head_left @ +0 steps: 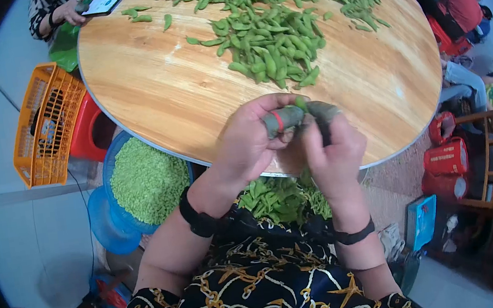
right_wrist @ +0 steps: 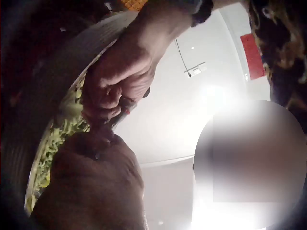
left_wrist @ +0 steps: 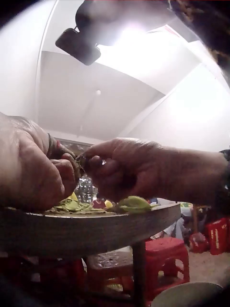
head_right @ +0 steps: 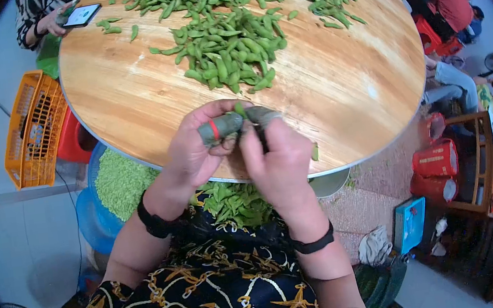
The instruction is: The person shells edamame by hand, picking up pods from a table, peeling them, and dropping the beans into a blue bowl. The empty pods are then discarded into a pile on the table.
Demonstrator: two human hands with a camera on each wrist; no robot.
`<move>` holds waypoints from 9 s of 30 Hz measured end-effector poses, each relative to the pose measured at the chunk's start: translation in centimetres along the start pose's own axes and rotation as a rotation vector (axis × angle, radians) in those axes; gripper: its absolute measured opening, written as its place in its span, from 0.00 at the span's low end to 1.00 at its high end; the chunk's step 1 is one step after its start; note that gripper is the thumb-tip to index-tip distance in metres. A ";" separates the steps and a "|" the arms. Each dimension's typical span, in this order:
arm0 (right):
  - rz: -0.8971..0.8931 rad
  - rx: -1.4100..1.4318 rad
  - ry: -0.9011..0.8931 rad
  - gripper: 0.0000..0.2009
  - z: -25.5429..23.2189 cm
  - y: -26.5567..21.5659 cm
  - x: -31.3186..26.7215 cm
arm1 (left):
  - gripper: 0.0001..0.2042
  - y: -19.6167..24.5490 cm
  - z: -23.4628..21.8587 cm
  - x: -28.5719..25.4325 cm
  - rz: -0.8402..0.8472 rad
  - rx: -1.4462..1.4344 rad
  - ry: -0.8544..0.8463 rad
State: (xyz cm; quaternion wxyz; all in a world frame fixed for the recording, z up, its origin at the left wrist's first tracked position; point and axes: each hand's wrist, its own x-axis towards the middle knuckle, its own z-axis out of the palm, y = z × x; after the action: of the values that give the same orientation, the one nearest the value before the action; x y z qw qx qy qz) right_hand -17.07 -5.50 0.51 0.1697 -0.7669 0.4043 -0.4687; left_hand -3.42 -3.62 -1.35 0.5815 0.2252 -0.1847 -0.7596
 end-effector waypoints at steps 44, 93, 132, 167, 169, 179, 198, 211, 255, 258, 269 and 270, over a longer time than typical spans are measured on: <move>1.028 1.263 -0.612 0.04 -2.4 0.6 0.0 | 0.05 0.6 0.1 -2.2 -0.093 -0.062 -0.137; 0.696 0.598 -0.294 0.06 -3.7 1.0 0.0 | 0.14 0.0 1.5 -2.9 0.102 0.251 0.118; 0.133 0.072 -0.342 0.07 -1.0 -2.1 2.8 | 0.09 1.0 0.3 -3.4 0.111 0.289 0.273; 0.961 1.152 -0.452 0.07 -3.6 1.6 1.9 | 0.15 3.4 1.4 -4.6 0.281 0.981 0.167; 0.978 1.354 -0.561 0.07 -3.4 1.8 1.1 | 0.15 1.6 1.8 -2.8 0.177 0.902 0.055; 0.868 1.087 -0.562 0.12 -4.2 -0.5 0.6 | 0.04 -1.2 1.2 -1.0 0.255 0.305 0.182; 0.767 0.723 -0.413 0.06 -2.7 0.6 0.3 | 0.07 -0.5 2.1 -0.6 0.257 0.839 0.167; 0.519 0.439 -0.249 0.09 -3.1 0.9 1.6 | 0.13 1.4 2.2 -1.3 0.371 1.193 0.067; 0.755 0.986 -0.666 0.11 -2.7 0.1 0.4 | 0.09 -0.8 1.2 -1.6 0.367 0.537 0.251; 0.781 1.025 -0.620 0.10 -2.6 0.0 0.3 | 0.05 -0.2 1.0 -2.1 0.133 0.207 0.116; 0.742 0.736 -0.437 0.07 -2.4 0.6 0.1 | 0.11 -0.5 1.2 -1.3 0.277 0.759 0.173; 0.742 0.736 -0.437 0.07 -2.5 0.8 0.0 | 0.11 -0.4 1.2 -1.4 0.250 0.709 0.166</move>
State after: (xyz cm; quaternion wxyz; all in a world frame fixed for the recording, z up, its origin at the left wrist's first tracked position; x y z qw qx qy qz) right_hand -19.54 -5.70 1.25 0.6590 -0.5427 0.4123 -0.3179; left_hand -4.14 -2.16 -0.38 0.5688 0.4487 -0.4143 -0.5509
